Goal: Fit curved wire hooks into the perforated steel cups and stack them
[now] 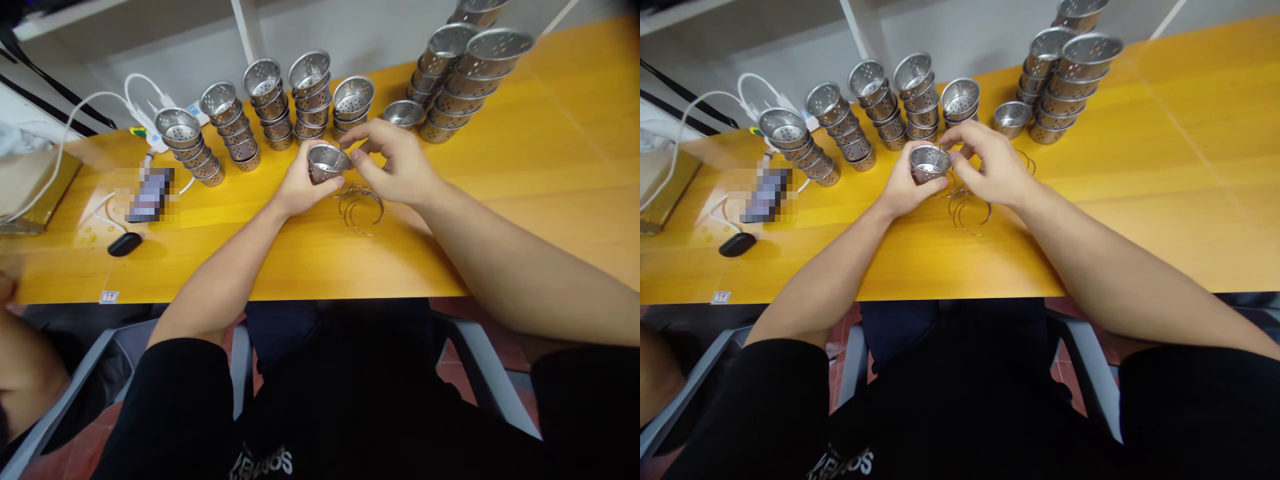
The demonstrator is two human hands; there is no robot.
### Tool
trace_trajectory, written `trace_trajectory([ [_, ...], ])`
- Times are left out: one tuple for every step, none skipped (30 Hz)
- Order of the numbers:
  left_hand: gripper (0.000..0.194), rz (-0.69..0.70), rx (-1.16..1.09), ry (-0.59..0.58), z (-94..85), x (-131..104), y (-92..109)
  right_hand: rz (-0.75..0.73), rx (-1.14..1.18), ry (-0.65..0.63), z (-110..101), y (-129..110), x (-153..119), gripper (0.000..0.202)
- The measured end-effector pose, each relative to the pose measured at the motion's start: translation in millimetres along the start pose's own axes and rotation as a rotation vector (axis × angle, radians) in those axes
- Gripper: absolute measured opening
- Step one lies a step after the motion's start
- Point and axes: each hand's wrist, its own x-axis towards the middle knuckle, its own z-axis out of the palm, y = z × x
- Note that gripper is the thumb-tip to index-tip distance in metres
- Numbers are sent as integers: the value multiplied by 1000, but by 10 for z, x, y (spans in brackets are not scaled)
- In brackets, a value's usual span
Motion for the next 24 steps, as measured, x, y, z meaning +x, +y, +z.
trace_trajectory([
  [92,0,4,0,1,-3,9,-19,-43,-3,-7,7,-1,38],
  [92,-1,9,-1,0,-7,20,-41,-87,-5,-16,16,-1,37],
  [92,0,14,-2,-2,-11,29,-59,-126,-12,-26,25,-2,35],
  [92,4,17,-3,-5,-15,35,-71,-159,-23,-38,32,-4,33],
  [92,12,19,-3,-9,-18,36,-76,-184,-37,-49,38,-5,31],
  [93,22,22,-2,-13,-19,31,-76,-203,-54,-59,42,-6,29],
  [93,33,24,-2,-16,-19,20,-75,-218,-73,-67,43,-7,28],
  [93,43,27,-1,-18,-17,4,-76,-227,-92,-72,44,-7,28],
  [94,52,30,-2,-18,-14,-13,-81,-232,-109,-73,45,-6,29],
  [94,60,30,-2,-17,-11,-30,-88,-233,-126,-70,47,-5,30],
  [94,71,28,-2,-15,-8,-44,-93,-234,-143,-64,50,-4,31],
  [95,85,26,-6,-12,-6,-51,-98,-235,-159,-54,55,-3,32],
  [95,100,22,-11,-9,-6,-52,-104,-235,-174,-41,63,-2,32],
  [96,115,19,-16,-6,-8,-45,-108,-234,-188,-26,73,-2,33],
  [96,127,16,-20,-5,-11,-34,-113,-232,-201,-10,86,-1,35],
  [96,135,17,-26,-4,-16,-19,-118,-226,-213,7,99,-1,37],
  [97,139,21,-34,-5,-21,-5,-123,-217,-224,23,112,-2,39],
  [97,141,27,-39,-6,-26,7,-127,-207,-235,36,124,-3,42],
  [98,144,34,-44,-7,-31,16,-127,-198,-245,46,132,-4,45],
  [99,146,41,-50,-8,-35,19,-125,-189,-252,51,136,-6,46],
  [101,149,47,-54,-8,-38,18,-122,-180,-255,51,136,-9,47],
  [102,150,53,-57,-7,-40,13,-123,-169,-254,46,131,-12,48],
  [104,147,58,-59,-4,-42,6,-130,-152,-249,39,125,-15,50],
  [106,141,65,-60,1,-43,-3,-139,-126,-242,31,118,-17,53],
])
